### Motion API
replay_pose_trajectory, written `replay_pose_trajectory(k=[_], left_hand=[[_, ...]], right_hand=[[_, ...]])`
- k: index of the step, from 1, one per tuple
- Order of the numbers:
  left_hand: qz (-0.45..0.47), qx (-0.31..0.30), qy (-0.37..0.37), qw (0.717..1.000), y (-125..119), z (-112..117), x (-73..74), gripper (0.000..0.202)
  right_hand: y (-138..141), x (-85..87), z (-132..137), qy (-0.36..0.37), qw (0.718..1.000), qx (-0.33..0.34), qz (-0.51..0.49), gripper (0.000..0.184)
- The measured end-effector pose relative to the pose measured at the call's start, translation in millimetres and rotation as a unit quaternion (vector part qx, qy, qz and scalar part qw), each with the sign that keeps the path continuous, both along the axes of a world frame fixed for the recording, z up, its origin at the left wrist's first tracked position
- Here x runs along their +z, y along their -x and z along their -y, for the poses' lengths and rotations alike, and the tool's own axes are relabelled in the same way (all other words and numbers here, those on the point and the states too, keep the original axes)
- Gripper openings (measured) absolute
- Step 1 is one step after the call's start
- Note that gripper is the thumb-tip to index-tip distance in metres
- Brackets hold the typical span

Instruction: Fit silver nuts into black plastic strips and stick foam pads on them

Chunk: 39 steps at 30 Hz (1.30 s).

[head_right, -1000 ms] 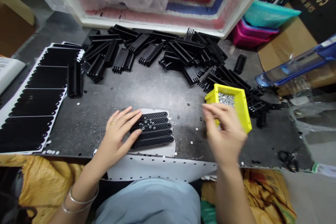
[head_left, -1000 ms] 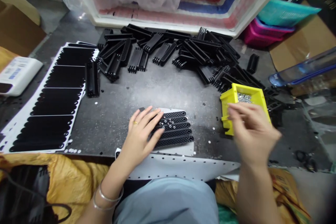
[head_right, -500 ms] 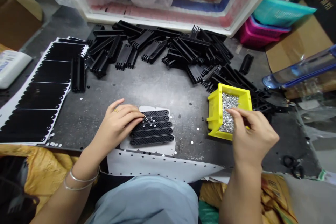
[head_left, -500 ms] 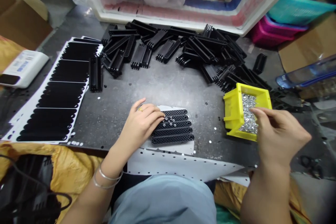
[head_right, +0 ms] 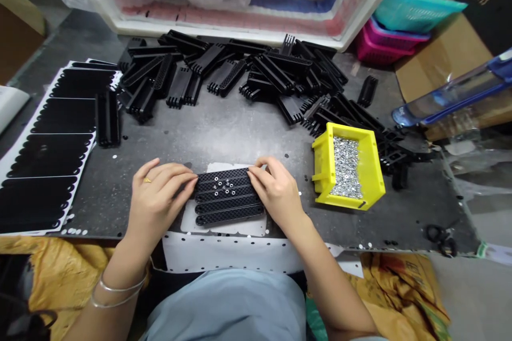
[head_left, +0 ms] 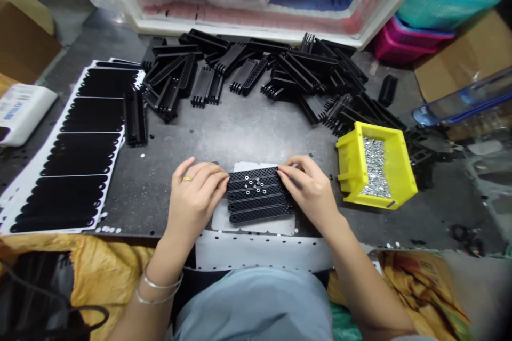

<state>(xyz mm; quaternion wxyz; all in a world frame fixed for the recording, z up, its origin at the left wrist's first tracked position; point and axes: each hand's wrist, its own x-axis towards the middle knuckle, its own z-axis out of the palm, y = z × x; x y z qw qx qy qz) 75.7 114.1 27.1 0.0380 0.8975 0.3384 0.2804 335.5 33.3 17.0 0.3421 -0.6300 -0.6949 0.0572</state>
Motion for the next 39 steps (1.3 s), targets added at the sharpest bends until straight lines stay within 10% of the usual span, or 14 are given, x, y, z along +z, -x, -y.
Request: replay_pose_trajectory(k=[21, 33, 39], left_hand=[[-0.118, -0.045, -0.082, 0.989, 20.5, 9.1, 4.5, 0.031], [-0.164, 0.032, -0.058, 0.984, -3.1, 41.5, 7.4, 0.037], [-0.11, -0.033, 0.007, 0.993, -3.4, 30.8, 7.4, 0.038]], right_hand=[[-23.1, 15.7, 4.7, 0.01, 0.945, 0.145, 0.294, 0.031], [8.7, 21.5, -7.8, 0.002, 0.966, 0.095, 0.239, 0.024], [19.1, 19.0, 7.9, 0.03, 0.977, 0.169, 0.13, 0.027]])
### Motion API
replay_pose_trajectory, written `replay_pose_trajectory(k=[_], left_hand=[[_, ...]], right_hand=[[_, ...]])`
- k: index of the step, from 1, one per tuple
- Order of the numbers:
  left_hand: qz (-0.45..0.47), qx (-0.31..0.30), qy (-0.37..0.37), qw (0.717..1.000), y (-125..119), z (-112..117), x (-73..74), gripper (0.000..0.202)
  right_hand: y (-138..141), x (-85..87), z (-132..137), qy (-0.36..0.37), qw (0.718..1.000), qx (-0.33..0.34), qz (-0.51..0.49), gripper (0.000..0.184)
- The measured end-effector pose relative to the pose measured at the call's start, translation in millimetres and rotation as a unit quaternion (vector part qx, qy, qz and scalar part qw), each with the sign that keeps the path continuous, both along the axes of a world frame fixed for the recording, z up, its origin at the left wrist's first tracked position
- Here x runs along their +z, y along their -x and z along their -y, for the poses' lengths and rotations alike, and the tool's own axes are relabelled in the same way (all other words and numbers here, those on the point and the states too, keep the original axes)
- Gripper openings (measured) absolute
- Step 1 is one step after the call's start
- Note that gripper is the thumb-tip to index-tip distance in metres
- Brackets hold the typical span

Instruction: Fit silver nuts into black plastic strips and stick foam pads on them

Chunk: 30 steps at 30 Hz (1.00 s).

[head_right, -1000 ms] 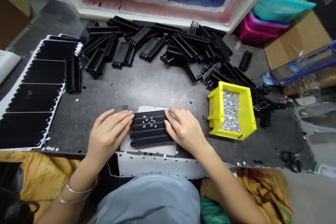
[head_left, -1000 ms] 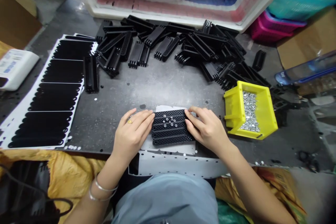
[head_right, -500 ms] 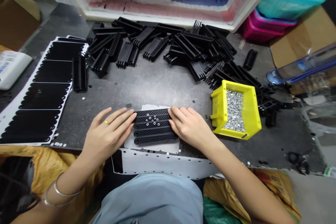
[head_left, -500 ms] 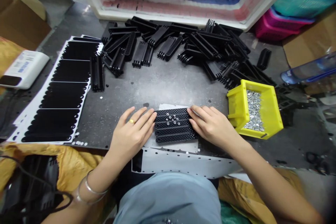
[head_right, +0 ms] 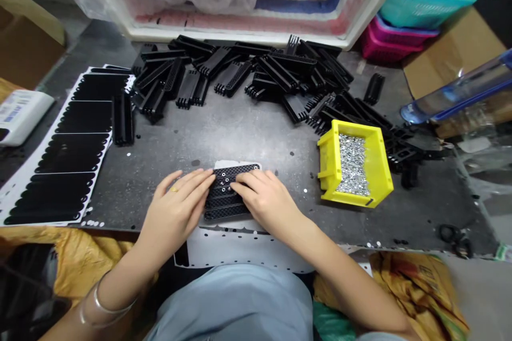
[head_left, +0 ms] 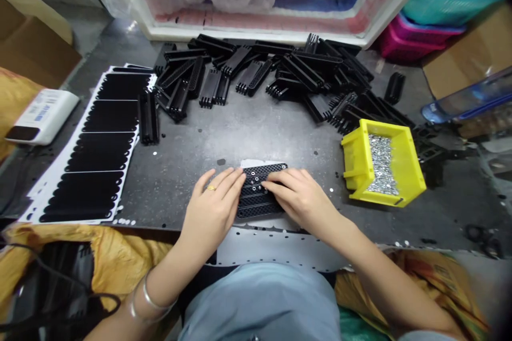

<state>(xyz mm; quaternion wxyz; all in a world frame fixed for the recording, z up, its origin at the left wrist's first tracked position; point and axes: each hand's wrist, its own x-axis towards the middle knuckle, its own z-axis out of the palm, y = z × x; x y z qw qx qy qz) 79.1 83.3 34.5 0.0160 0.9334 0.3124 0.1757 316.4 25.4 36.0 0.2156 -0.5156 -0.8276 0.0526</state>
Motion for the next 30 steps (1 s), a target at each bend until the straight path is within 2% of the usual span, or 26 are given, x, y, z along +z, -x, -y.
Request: replay_pose_trajectory(k=[3, 6, 9, 13, 16, 20, 23, 26, 30], left_hand=[[0.044, -0.045, 0.024, 0.998, -7.0, -12.1, -7.7, 0.036], [0.091, -0.048, 0.018, 0.995, -15.2, -22.1, -13.2, 0.025], [0.108, -0.041, 0.003, 0.993, -16.8, -26.5, -10.6, 0.017], [0.077, -0.037, -0.027, 0.996, -4.4, -21.6, -1.5, 0.012], [0.06, -0.003, -0.041, 0.997, 7.3, -14.6, 1.0, 0.008], [0.075, 0.032, -0.034, 0.996, 11.0, -11.3, -1.4, 0.005], [0.103, 0.046, -0.005, 0.994, 7.7, -12.7, -3.3, 0.005], [0.122, 0.039, 0.016, 0.992, 6.3, -12.2, -5.2, 0.007], [0.126, 0.02, -0.006, 0.992, 9.7, -4.7, -10.6, 0.012]], right_hand=[[-13.4, 1.5, 12.1, 0.015, 0.998, -0.044, -0.045, 0.026], [-21.5, 2.0, 14.1, 0.016, 0.996, -0.08, -0.048, 0.022], [-17.5, 1.3, 8.9, 0.024, 0.996, -0.076, -0.034, 0.018], [-9.2, 2.1, 7.1, 0.029, 0.997, -0.071, -0.022, 0.018], [-6.2, 0.9, 9.6, 0.022, 0.998, -0.057, -0.027, 0.017], [-8.0, -2.1, 6.9, -0.009, 0.998, -0.045, -0.031, 0.017], [-17.2, 0.7, 2.5, -0.035, 0.997, -0.07, -0.001, 0.014], [-24.2, 6.5, 0.3, -0.041, 0.995, -0.083, 0.025, 0.011], [-16.5, 8.7, -1.1, -0.026, 0.998, -0.053, 0.024, 0.013]])
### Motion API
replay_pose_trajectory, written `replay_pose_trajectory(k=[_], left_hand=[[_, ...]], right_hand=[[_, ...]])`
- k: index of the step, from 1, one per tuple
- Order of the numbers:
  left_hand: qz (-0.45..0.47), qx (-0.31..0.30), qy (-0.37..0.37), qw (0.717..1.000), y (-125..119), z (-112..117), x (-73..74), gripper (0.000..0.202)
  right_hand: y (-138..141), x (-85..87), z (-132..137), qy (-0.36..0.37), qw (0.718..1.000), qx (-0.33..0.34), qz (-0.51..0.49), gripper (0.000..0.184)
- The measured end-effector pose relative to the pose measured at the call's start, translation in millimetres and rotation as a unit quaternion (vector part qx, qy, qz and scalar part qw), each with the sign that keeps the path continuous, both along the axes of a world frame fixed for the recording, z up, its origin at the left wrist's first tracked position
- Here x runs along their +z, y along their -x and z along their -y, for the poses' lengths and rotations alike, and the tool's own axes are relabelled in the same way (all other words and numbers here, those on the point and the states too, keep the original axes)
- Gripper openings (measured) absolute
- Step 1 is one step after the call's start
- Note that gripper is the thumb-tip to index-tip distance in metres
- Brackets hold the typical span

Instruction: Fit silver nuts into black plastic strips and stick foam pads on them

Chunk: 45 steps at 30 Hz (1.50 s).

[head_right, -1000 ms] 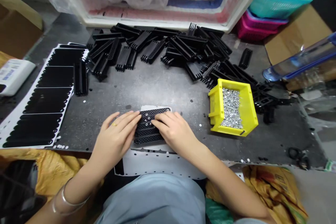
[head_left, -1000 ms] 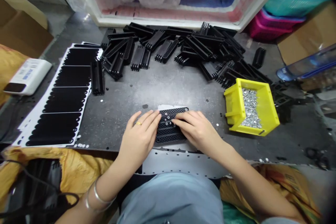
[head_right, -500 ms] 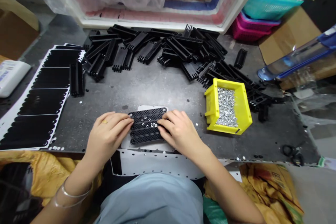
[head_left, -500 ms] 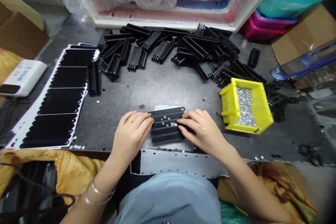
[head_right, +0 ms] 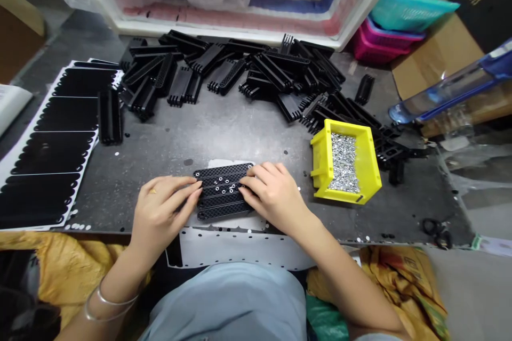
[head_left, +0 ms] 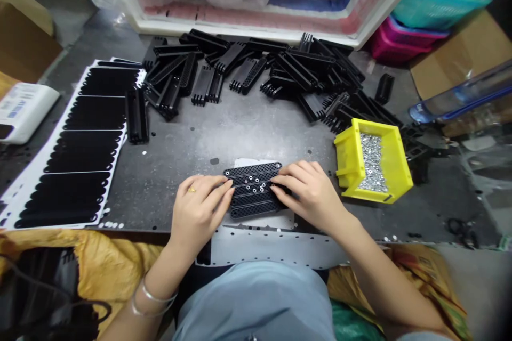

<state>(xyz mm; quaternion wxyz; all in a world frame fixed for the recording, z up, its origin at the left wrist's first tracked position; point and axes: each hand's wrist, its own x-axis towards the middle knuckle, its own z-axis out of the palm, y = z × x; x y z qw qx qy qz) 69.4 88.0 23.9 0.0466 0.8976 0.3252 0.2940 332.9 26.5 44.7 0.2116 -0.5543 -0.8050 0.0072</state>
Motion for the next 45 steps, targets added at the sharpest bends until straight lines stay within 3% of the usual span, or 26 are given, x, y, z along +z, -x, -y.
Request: replay_pose_trajectory(k=[8, 13, 18, 23, 27, 32, 38, 45], left_hand=[[-0.005, 0.013, 0.025, 1.0, 6.1, 11.7, -9.8, 0.022], [0.022, 0.02, 0.024, 0.999, 5.3, 10.7, -13.9, 0.02], [0.022, 0.02, 0.006, 1.0, 8.5, 11.5, -18.4, 0.022], [0.03, 0.028, 0.002, 0.999, 2.0, 9.9, -11.3, 0.019], [-0.009, -0.028, 0.013, 0.999, -12.9, 3.7, -1.6, 0.03], [-0.048, -0.054, -0.036, 0.997, -10.7, -3.5, 4.2, 0.023], [-0.043, -0.044, -0.032, 0.998, 3.3, -5.7, 6.2, 0.025], [-0.033, -0.06, 0.007, 0.998, -11.5, -16.7, 1.3, 0.021]], right_hand=[[-0.5, -9.7, 6.2, 0.011, 0.999, -0.025, -0.023, 0.012], [-11.1, -11.7, 6.8, -0.059, 0.997, -0.048, 0.035, 0.012], [-17.2, -9.3, 6.4, -0.079, 0.989, 0.034, 0.118, 0.019], [-21.0, -3.2, 5.0, -0.07, 0.979, 0.082, 0.172, 0.023], [-3.9, -3.5, -3.3, -0.056, 0.994, 0.051, 0.084, 0.017], [9.2, -10.0, -1.3, -0.028, 0.999, 0.034, 0.006, 0.017], [-17.5, -5.5, 20.1, -0.041, 0.997, -0.025, 0.062, 0.012], [-16.7, -6.2, 30.3, -0.066, 0.985, 0.051, 0.152, 0.021]])
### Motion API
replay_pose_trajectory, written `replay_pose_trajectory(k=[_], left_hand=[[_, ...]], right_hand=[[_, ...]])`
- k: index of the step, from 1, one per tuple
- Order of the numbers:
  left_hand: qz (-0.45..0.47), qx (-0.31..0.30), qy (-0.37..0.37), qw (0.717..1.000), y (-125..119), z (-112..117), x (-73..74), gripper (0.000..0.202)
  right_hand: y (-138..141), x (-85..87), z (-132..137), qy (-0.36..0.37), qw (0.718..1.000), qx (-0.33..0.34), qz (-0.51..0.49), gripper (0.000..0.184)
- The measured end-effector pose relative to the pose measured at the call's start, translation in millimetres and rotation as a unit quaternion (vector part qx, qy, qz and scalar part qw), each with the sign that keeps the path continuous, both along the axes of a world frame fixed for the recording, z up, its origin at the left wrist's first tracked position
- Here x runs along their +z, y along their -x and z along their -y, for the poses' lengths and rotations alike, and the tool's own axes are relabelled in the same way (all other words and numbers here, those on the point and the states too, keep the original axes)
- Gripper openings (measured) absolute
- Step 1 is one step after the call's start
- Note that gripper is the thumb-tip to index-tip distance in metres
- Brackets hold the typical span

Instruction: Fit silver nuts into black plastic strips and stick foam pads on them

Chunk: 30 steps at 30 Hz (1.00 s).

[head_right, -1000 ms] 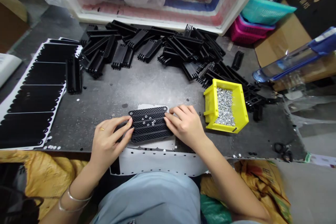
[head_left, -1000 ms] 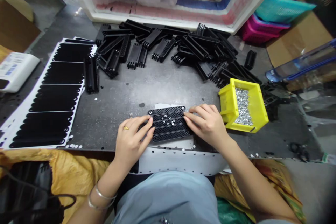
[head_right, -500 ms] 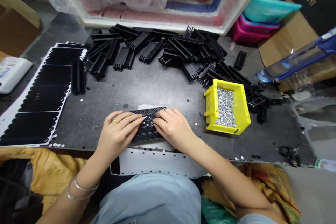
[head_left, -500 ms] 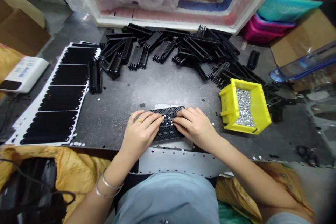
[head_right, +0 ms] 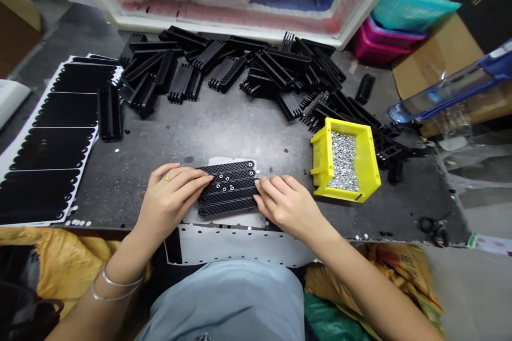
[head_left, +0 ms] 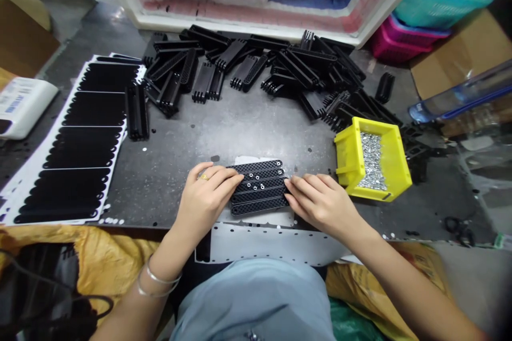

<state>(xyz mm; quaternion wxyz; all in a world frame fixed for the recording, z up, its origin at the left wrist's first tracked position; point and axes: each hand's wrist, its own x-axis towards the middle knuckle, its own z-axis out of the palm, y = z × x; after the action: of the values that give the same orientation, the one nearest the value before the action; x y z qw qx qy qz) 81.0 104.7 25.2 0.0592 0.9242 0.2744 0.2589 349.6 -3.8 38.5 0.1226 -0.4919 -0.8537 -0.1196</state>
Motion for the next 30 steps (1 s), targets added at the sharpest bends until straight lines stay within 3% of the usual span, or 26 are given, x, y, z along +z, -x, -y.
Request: replay_pose_trajectory(k=[4, 9, 12, 15, 22, 25, 30], left_hand=[[-0.007, 0.003, -0.007, 1.0, 1.5, 0.9, 4.3, 0.015], [-0.023, 0.02, -0.002, 1.0, 13.5, 15.7, 11.6, 0.008], [-0.016, 0.041, -0.01, 0.999, 14.0, 22.9, 9.3, 0.01], [0.009, 0.059, -0.004, 0.998, 10.6, 26.3, 3.2, 0.012], [0.014, 0.045, -0.012, 0.999, 18.5, 38.5, -6.9, 0.028], [-0.008, 0.047, -0.023, 0.999, 23.0, 42.7, -7.4, 0.044], [-0.018, 0.05, -0.009, 0.999, 15.8, 42.7, -1.6, 0.039]], right_hand=[[6.9, 6.5, -4.4, 0.022, 1.0, -0.019, -0.009, 0.018], [29.2, 1.1, -20.2, 0.069, 0.986, -0.041, -0.146, 0.018], [38.7, -7.3, -25.5, 0.094, 0.974, -0.04, -0.201, 0.017], [30.9, -9.1, -20.8, 0.105, 0.969, -0.048, -0.221, 0.016], [-5.1, -5.9, 5.3, 0.051, 0.976, -0.095, -0.189, 0.01], [-3.8, -7.5, 9.6, 0.009, 0.987, -0.063, -0.147, 0.01], [7.8, -2.1, 18.3, -0.029, 0.998, -0.015, -0.047, 0.014]])
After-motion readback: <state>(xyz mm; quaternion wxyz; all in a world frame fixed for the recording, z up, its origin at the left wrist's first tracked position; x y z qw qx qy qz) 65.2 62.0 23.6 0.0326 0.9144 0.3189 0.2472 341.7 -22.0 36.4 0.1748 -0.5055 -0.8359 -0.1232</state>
